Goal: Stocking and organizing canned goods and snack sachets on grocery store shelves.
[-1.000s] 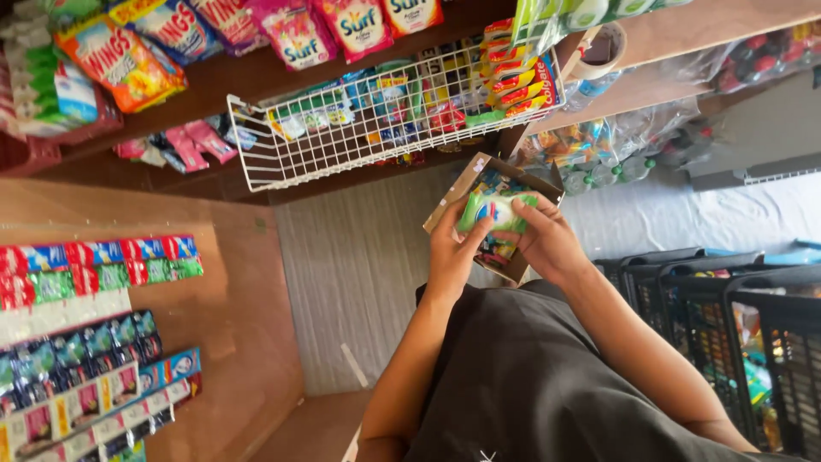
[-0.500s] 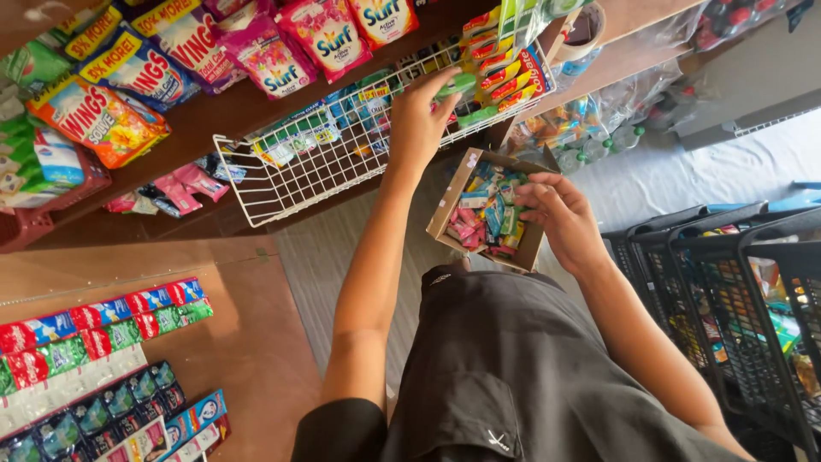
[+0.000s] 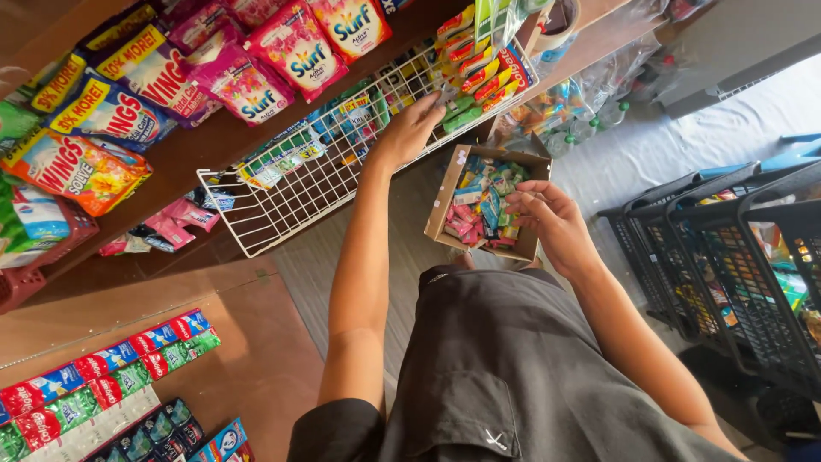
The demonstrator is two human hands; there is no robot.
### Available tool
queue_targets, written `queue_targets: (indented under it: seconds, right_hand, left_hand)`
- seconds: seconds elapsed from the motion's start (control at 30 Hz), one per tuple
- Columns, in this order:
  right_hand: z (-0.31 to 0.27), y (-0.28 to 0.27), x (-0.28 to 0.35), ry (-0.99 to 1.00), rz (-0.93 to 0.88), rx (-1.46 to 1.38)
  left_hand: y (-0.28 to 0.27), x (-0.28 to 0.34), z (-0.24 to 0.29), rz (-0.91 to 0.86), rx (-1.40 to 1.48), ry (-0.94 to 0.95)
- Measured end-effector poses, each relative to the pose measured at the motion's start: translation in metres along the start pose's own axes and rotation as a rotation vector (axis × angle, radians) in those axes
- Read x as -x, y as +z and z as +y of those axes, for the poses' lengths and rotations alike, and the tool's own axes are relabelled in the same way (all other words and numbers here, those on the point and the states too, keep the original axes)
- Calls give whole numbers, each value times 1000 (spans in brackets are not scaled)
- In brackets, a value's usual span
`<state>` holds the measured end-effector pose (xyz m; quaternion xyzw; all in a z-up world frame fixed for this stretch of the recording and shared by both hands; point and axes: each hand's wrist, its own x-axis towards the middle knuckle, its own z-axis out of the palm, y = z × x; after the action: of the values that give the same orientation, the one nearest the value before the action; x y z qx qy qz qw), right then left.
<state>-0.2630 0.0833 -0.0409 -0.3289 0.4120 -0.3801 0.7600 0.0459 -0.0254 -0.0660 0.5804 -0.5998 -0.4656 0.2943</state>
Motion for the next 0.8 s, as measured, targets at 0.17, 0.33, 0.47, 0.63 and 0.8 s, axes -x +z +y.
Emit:
queue_targets:
  seconds: [0.17,0.33,0.47,0.63,0.8]
  right_hand:
    - [0,7,-1,20,-17,52]
    - [1,0,3,32,-7,105]
    - [4,-8,5,66,40,155]
    - [13,-24,7,54,79,275]
    - [26,-42,0,111,76,360]
  left_hand:
    - [8,-4,-13,-50,-38,5]
    - [4,3,-9,38,-31,-24]
    - [10,34,39,101,-108,-126]
    - [43,83,63,560,-295,238]
    - [86,133,83,665,-218,299]
